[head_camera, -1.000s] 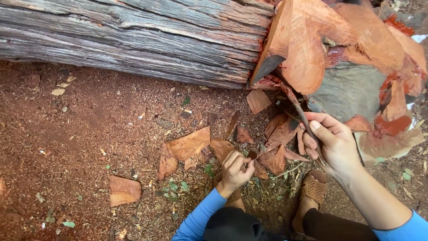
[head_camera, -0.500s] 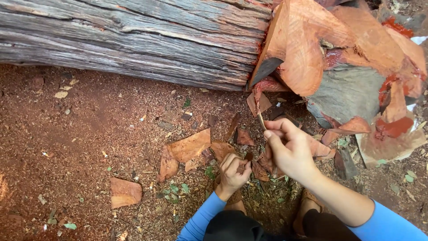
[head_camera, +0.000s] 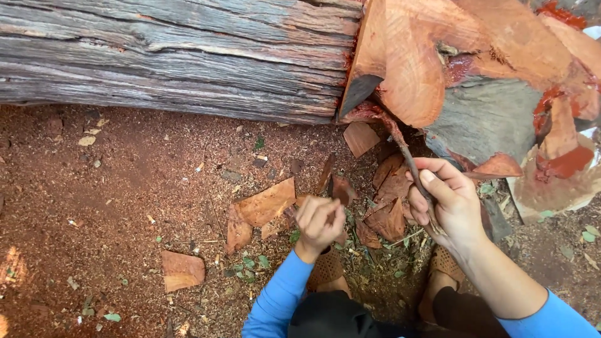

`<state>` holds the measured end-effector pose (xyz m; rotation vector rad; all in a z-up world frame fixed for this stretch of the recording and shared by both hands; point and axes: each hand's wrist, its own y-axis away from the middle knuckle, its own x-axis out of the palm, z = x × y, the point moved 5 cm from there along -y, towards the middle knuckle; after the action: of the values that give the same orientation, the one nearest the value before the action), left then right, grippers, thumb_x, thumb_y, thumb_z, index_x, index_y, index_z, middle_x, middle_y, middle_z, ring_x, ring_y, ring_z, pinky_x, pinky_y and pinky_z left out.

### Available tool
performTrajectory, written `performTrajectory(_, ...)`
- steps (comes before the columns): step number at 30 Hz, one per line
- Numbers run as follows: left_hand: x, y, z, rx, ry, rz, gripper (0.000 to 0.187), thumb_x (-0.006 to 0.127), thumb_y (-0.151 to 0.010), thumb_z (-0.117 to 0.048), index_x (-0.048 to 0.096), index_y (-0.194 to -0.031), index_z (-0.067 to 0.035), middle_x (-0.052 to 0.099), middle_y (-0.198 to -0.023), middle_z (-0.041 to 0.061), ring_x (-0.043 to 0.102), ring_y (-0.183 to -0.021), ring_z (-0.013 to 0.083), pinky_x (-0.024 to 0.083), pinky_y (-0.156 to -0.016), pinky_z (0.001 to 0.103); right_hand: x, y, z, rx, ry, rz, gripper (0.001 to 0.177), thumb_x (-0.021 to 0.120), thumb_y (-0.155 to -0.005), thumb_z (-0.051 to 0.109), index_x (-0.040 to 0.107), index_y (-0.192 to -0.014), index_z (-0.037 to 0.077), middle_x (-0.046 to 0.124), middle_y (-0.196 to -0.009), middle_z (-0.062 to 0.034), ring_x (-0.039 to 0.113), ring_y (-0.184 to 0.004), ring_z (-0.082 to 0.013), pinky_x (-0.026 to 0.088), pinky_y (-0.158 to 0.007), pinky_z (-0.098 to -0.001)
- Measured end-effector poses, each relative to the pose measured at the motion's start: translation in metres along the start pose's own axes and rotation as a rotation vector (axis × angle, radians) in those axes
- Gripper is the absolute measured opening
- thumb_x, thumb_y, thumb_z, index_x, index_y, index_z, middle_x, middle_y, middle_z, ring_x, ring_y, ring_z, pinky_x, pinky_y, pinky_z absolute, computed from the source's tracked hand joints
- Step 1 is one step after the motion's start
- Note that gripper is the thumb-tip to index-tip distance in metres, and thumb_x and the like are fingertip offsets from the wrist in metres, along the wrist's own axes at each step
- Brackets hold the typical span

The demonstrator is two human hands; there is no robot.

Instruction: Applying a red adhesive to small wood shards and attaching them to a large log as part of a woodworking project.

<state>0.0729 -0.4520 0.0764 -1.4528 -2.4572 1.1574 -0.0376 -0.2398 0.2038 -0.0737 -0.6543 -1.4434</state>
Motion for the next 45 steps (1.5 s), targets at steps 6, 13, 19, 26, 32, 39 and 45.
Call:
performTrajectory(6, -0.002, -0.135, -0.041, 0.393, -0.173, -0.131, 0.012, 0.075, -0.084, -0.001, 0.076, -0.095, -0.006, 0.067, -0.081, 0.007, 0.059, -0.062, 0.0203, 0.052, -0.054, 0.031, -0.009, 0.009, 0.001, -0.03, -0.058, 0.004, 0.022, 0.05, -0.1, 0.002, 0.058, -0.119, -0.008, 0.068, -0.099, -0.0227, 0.051, -0.045, -0.0099, 0.042, -0.027, -0.0189)
performTrajectory(13, 0.013, -0.2, -0.073, 0.492, -0.385, -0.032, 0.014, 0.081, -0.08, -0.003, 0.075, -0.09, -0.01, 0.07, -0.093, 0.0, 0.05, -0.063, 0.0109, 0.043, -0.051, 0.024, -0.014, 0.022, 0.047, 0.08, 0.151, 0.22, 0.021, 0.051, -0.102, 0.004, 0.059, -0.12, -0.002, 0.059, -0.061, -0.0072, 0.053, -0.043, -0.0128, 0.045, -0.038, -0.0229)
performTrajectory(19, 0.001, -0.151, -0.035, 0.303, -0.293, -0.085, 0.016, 0.076, -0.084, -0.002, 0.069, -0.096, -0.011, 0.068, -0.095, 0.003, 0.052, -0.066, 0.0109, 0.045, -0.053, 0.025, -0.005, 0.011, 0.051, 0.065, 0.228, 0.34, 0.02, 0.051, -0.102, 0.002, 0.06, -0.118, -0.004, 0.062, -0.064, -0.0061, 0.057, -0.043, -0.0115, 0.056, -0.047, -0.0249)
performTrajectory(26, -0.031, -0.109, -0.022, 0.229, -0.149, -0.279, 0.008, 0.078, -0.077, 0.004, 0.078, -0.082, -0.003, 0.069, -0.07, 0.008, 0.061, -0.055, 0.0234, 0.052, -0.054, 0.035, 0.009, -0.016, 0.037, -0.32, 0.628, 0.252, 0.022, 0.054, -0.098, -0.005, 0.065, -0.117, -0.007, 0.056, -0.045, -0.0074, 0.046, -0.037, -0.0095, 0.041, -0.041, -0.0224)
performTrajectory(32, -0.034, -0.095, -0.024, 0.156, -0.179, -0.244, 0.008, 0.077, -0.079, 0.002, 0.077, -0.084, -0.004, 0.067, -0.071, 0.007, 0.062, -0.057, 0.0238, 0.052, -0.059, 0.035, -0.007, 0.002, 0.045, -0.38, 1.017, 0.093, 0.02, 0.066, -0.096, 0.004, 0.077, -0.113, 0.007, 0.066, -0.052, -0.0067, 0.056, -0.043, -0.0173, 0.046, -0.048, -0.0295)
performTrajectory(39, -0.033, -0.091, -0.031, 0.107, -0.136, -0.242, 0.007, 0.076, -0.079, 0.004, 0.075, -0.082, -0.002, 0.066, -0.071, 0.007, 0.062, -0.057, 0.0236, 0.052, -0.056, 0.034, 0.009, 0.011, 0.029, -0.421, 1.055, 0.129, 0.021, 0.065, -0.094, 0.002, 0.078, -0.109, 0.009, 0.071, -0.058, -0.0054, 0.059, -0.045, -0.0189, 0.051, -0.049, -0.0299)
performTrajectory(45, -0.039, -0.083, -0.029, 0.055, -0.113, -0.257, 0.007, 0.078, -0.078, 0.005, 0.075, -0.082, 0.0, 0.067, -0.072, 0.009, 0.063, -0.058, 0.0238, 0.052, -0.054, 0.034, 0.041, 0.015, 0.014, -0.34, 0.772, 0.095, 0.022, 0.057, -0.099, -0.002, 0.07, -0.116, -0.001, 0.063, -0.052, -0.0046, 0.049, -0.044, -0.0105, 0.046, -0.045, -0.0264)
